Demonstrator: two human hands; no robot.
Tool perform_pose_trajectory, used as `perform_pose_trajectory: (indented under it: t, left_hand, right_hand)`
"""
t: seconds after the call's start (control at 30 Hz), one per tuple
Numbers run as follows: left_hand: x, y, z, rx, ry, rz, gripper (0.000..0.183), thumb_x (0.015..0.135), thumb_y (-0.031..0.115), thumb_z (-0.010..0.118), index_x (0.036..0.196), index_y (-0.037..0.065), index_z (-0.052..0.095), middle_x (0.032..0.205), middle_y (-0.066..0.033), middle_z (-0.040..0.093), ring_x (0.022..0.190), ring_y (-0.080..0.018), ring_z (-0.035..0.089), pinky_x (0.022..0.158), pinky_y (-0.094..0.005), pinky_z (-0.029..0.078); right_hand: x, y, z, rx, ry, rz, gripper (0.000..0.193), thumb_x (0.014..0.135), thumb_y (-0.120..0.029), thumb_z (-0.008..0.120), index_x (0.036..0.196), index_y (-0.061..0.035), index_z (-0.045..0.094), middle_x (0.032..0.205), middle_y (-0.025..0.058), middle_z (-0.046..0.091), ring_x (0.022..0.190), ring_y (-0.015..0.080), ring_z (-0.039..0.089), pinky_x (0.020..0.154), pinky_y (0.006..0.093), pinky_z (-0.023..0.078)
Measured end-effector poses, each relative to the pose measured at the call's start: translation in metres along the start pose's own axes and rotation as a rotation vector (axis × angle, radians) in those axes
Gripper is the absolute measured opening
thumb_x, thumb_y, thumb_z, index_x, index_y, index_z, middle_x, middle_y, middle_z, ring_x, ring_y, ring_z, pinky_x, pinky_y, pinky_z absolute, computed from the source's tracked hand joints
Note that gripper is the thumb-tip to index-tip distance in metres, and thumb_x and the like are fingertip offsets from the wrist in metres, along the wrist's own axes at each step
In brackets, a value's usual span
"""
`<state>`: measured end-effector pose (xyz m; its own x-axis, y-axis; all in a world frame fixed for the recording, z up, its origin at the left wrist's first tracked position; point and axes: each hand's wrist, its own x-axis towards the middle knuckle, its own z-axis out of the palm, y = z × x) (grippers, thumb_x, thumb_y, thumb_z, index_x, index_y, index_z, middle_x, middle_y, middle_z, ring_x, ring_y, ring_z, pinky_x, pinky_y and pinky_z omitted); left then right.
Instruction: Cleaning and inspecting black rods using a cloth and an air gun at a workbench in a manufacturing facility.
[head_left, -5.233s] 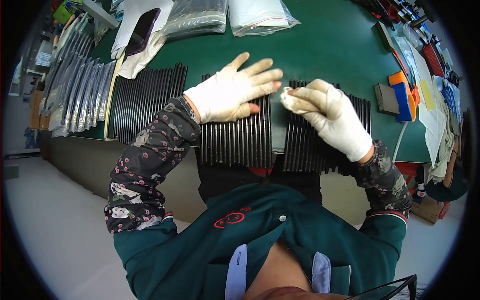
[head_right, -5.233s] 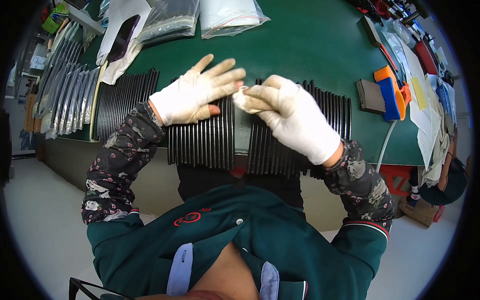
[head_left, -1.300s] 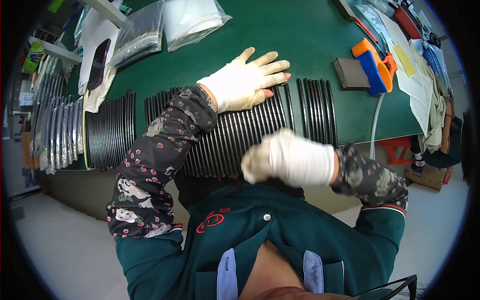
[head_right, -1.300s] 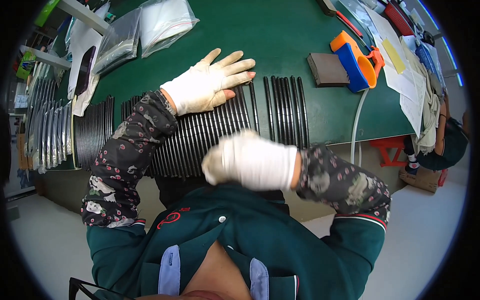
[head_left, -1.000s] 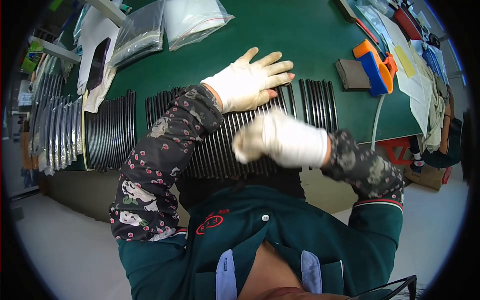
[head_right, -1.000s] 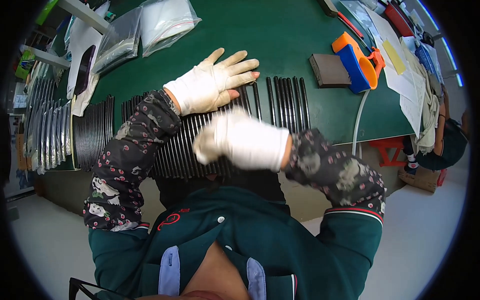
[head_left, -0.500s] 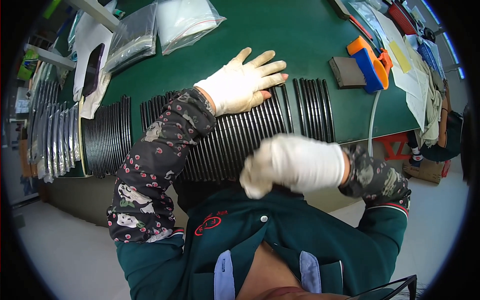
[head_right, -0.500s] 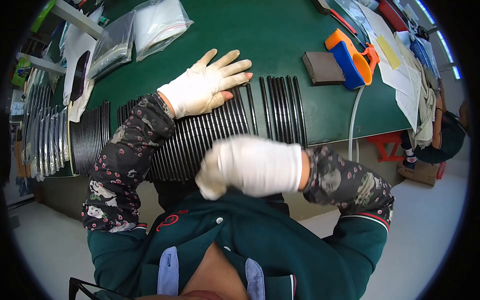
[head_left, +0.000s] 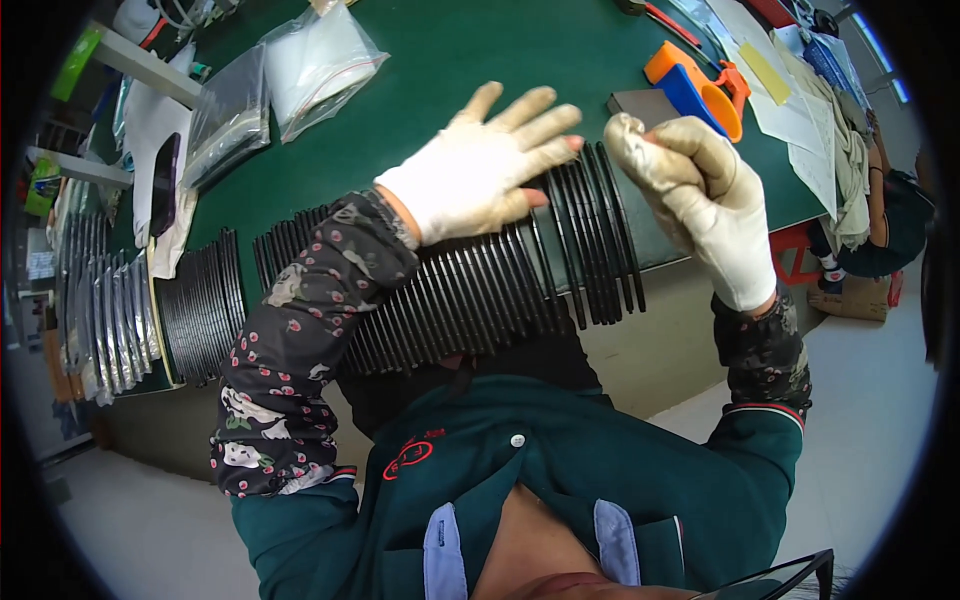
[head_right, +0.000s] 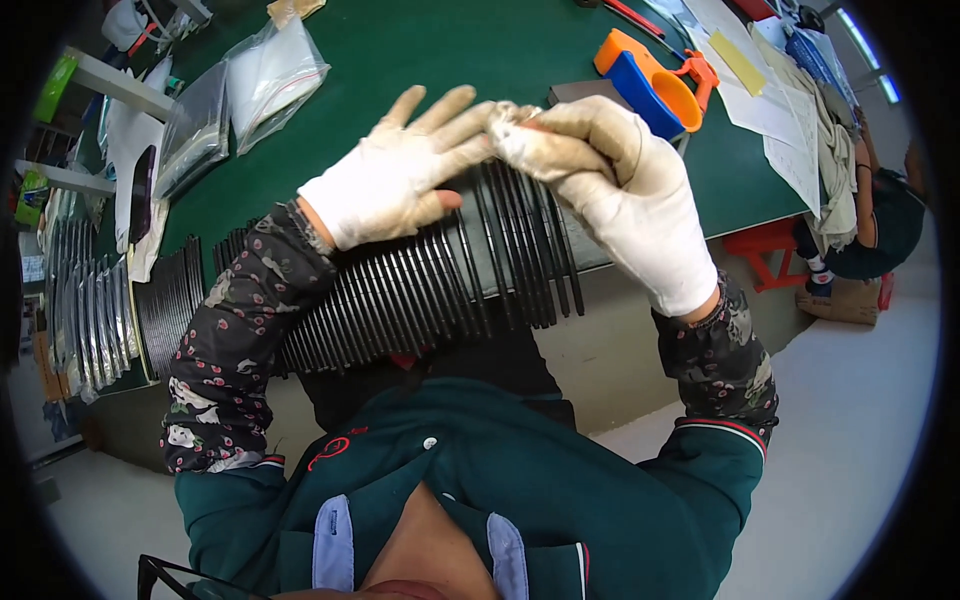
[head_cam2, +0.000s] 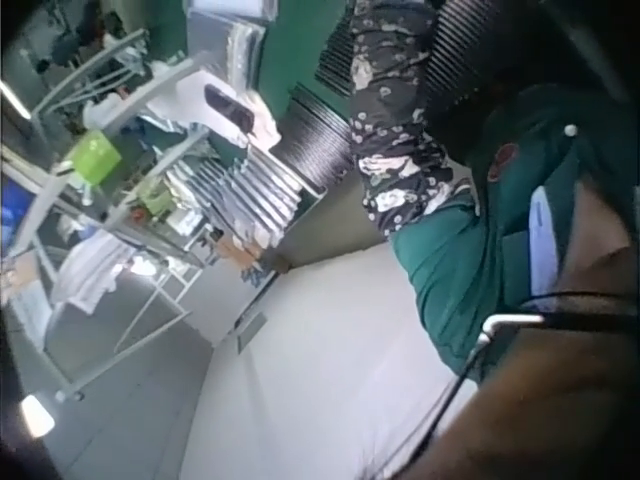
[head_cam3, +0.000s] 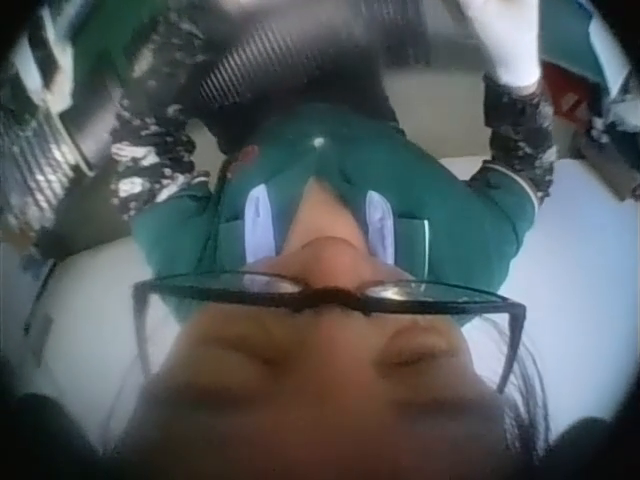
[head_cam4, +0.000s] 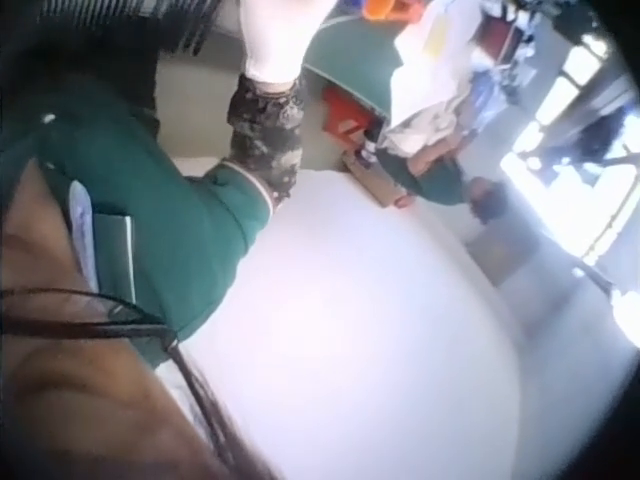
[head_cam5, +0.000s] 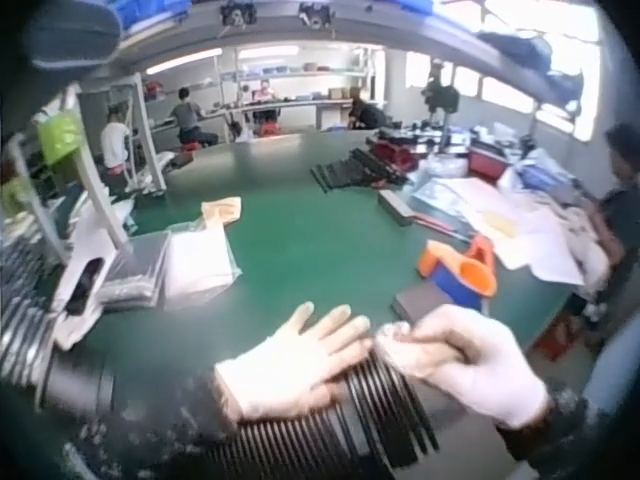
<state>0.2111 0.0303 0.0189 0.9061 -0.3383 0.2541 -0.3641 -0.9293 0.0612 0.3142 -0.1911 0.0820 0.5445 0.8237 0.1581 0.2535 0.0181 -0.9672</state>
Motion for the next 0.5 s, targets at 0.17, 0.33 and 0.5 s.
perform_pose_trajectory:
  t: [0.17,0.33,0.5]
  left_hand:
    - [0.030,0.038,0.039,-0.158,0.001,0.219,0.059,0.090,0.042,0.051,0.140,0.011,0.044,0.147,-0.0096,0.039,0.141,-0.0244,0.031,0.116,-0.0537,0.015]
    - [-0.006,0.031,0.006,-0.156,-0.227,0.224,0.060,0.087,0.035,0.056,0.139,0.010,0.042,0.147,-0.0121,0.039,0.140,-0.0287,0.033,0.111,-0.0565,0.026]
    - [-0.017,-0.006,-0.007,-0.164,-0.041,0.034,0.059,0.086,0.022,0.057,0.140,0.008,0.041,0.145,-0.0143,0.042,0.139,-0.0333,0.035,0.113,-0.0566,0.024]
  right_hand:
    - [0.005,-0.001,-0.002,-0.040,0.080,0.037,0.023,0.088,-0.001,0.062,0.111,0.0023,0.060,0.102,0.0024,0.063,0.091,0.0063,0.059,0.077,0.0182,0.047]
    - [-0.005,0.009,-0.015,-0.095,0.081,0.110,0.022,0.088,0.001,0.062,0.109,0.0026,0.062,0.104,0.0042,0.065,0.092,0.0086,0.061,0.079,0.0214,0.049]
    - [0.014,0.025,-0.010,-0.362,-0.175,-0.255,0.029,0.077,0.008,0.060,0.105,0.0012,0.064,0.099,0.0121,0.067,0.093,0.0225,0.066,0.083,0.0287,0.051]
